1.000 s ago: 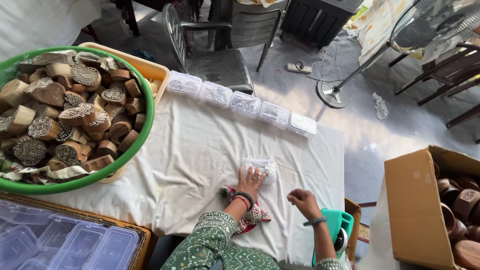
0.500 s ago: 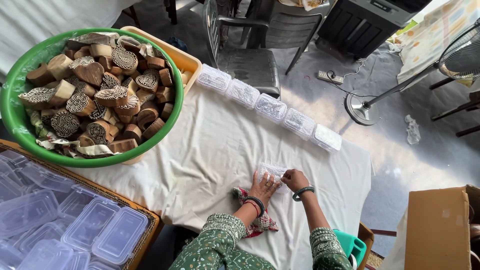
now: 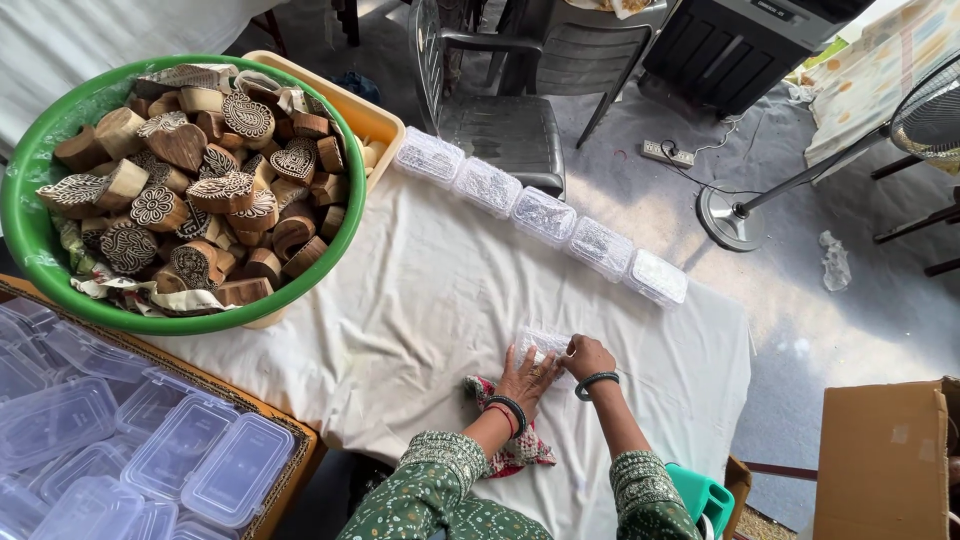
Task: The person wraps a small wooden object in bubble wrap and secures it with tape. They then pick up wooden stamps from a green basin and wipe them with a patterned cloth.
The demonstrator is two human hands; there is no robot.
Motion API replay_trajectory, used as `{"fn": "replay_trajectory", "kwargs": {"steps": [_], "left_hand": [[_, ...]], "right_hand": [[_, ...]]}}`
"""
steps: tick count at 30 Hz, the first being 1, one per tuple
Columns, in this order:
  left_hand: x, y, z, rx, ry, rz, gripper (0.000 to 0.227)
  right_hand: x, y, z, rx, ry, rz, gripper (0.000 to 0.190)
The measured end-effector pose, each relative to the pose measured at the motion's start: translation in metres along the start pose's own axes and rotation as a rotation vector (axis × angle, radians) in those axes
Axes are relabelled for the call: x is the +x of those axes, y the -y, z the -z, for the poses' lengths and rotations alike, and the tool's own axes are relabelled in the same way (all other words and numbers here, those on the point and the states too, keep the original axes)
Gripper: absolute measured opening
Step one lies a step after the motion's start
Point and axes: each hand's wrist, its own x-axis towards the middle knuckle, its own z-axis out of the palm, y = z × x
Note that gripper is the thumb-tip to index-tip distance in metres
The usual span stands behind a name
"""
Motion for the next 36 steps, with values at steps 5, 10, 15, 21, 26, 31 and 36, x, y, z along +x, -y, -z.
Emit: {"fn": "replay_trajectory", "kwargs": {"steps": [5, 10, 15, 21, 26, 31, 36], "left_hand": [[-0.008, 0.003, 0.012, -0.008, 0.022, -0.019, 0.084], [-0.013, 0.004, 0.019, 0.02, 0.048, -0.021, 0.087], [-0.019, 0.005, 0.031, 0.003, 0.102, -0.018, 0.096], [0.001, 0.028, 0.013, -0.491, -0.006, 0.059, 0.069], [0.05, 0.05, -0.078, -1.006, -0.397, 0.393, 0.055], [0.071, 0.062, -0.095, -1.249, -0.264, 0.569, 0.07], [0.059, 0.064, -0.073, -1.224, -0.309, 0.495, 0.078]], "right_hand": [[-0.007, -0.014, 0.001, -0.069, -0.07, 0.033, 0.044], [-0.033, -0.027, -0.006, -0.075, -0.195, -0.037, 0.088], [-0.032, -0.037, -0.035, 0.004, -0.351, -0.082, 0.099], [-0.019, -0.055, -0.053, 0.411, -0.398, -0.128, 0.089], [-0.008, -0.078, -0.101, 0.88, -0.375, -0.209, 0.069], [-0.001, -0.071, -0.104, 0.88, -0.189, -0.111, 0.07], [-0.01, -0.06, -0.081, 0.918, -0.092, -0.168, 0.068]]}}
